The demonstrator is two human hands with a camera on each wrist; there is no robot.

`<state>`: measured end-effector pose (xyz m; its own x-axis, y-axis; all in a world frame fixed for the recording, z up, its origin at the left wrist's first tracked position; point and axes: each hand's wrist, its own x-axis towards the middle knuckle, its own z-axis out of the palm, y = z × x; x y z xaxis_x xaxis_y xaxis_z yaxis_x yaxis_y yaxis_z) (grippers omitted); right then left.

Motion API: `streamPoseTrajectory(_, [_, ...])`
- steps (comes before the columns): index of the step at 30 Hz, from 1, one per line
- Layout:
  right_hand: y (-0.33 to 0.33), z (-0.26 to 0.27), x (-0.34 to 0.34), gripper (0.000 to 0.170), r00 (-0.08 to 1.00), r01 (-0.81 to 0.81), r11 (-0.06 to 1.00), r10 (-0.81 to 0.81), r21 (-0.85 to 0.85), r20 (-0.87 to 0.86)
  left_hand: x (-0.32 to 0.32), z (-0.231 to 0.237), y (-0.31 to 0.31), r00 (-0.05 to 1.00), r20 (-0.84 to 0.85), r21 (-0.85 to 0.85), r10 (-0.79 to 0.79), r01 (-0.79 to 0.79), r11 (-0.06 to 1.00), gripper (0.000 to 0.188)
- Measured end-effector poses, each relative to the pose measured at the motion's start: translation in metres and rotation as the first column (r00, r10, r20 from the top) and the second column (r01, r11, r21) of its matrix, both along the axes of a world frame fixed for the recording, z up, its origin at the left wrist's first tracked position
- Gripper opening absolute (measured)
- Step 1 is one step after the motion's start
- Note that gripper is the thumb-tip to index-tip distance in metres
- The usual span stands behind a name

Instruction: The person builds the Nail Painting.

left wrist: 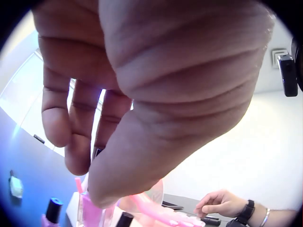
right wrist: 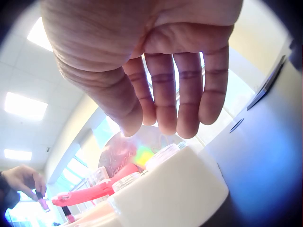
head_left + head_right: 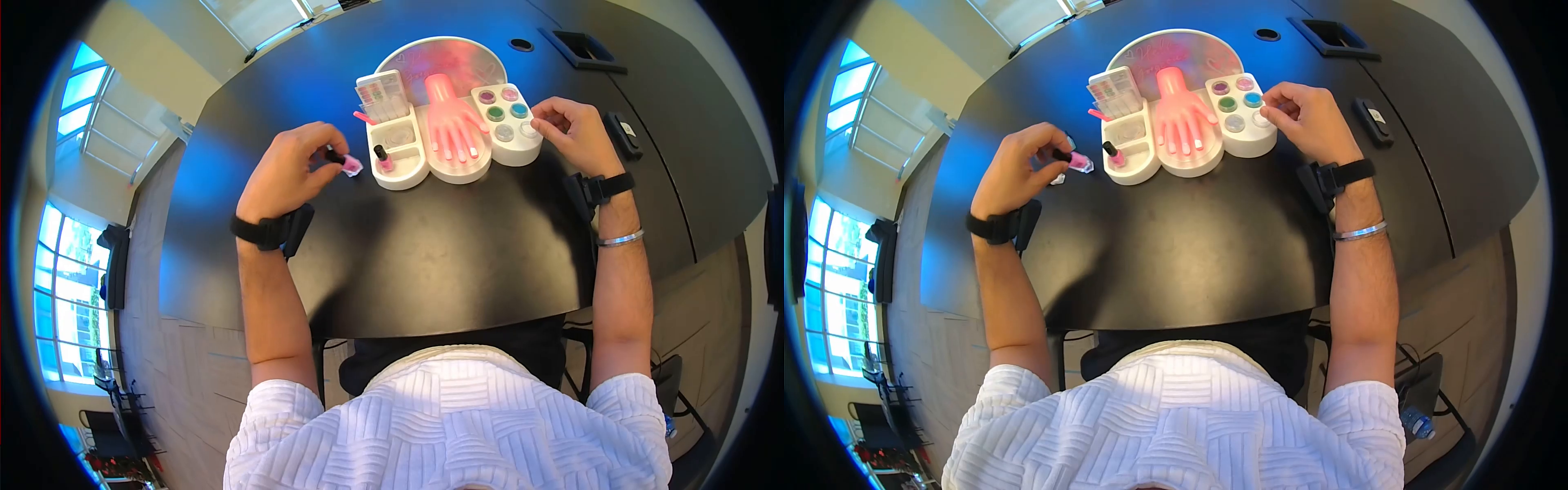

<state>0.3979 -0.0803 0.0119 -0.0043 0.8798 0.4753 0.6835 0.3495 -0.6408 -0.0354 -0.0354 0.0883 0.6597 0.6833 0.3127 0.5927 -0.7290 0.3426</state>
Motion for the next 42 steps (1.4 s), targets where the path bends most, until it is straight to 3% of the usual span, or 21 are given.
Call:
streamPoseTrajectory(9, [-0.001,0.0,0.0,0.02,1.0,0.01,1.0,-0.01,0.001,0.013,0.052,-0.017,0.018,0.98,-0.001,-0.001,-0.201,0.201,0.98,0.019])
streamPoseTrajectory(23, [-0.001,-0.001,-0.001,0.019,0.999,0.003,0.999,-0.002,-0.036,0.048,0.058,-0.051,0.028,0.987,-0.159,0.215,-0.031,0.066,0.974,0.016])
streamPoseTrajectory(34, [0.001,-0.003,0.0,0.022,1.0,0.006,1.0,-0.005,-0.022,0.026,0.06,-0.068,0.036,0.963,-0.266,0.259,-0.042,0.114,0.959,0.006])
streamPoseTrajectory(38, [0.003,-0.006,0.002,0.022,1.0,-0.004,0.999,0.004,-0.04,0.009,0.06,-0.071,0.038,0.963,-0.268,0.31,-0.035,0.121,0.943,0.012])
streamPoseTrajectory(42, [0.003,-0.005,0.003,0.021,1.0,-0.001,1.0,0.001,-0.026,0.007,0.049,-0.054,0.033,0.986,-0.149,0.266,-0.07,0.109,0.958,0.017])
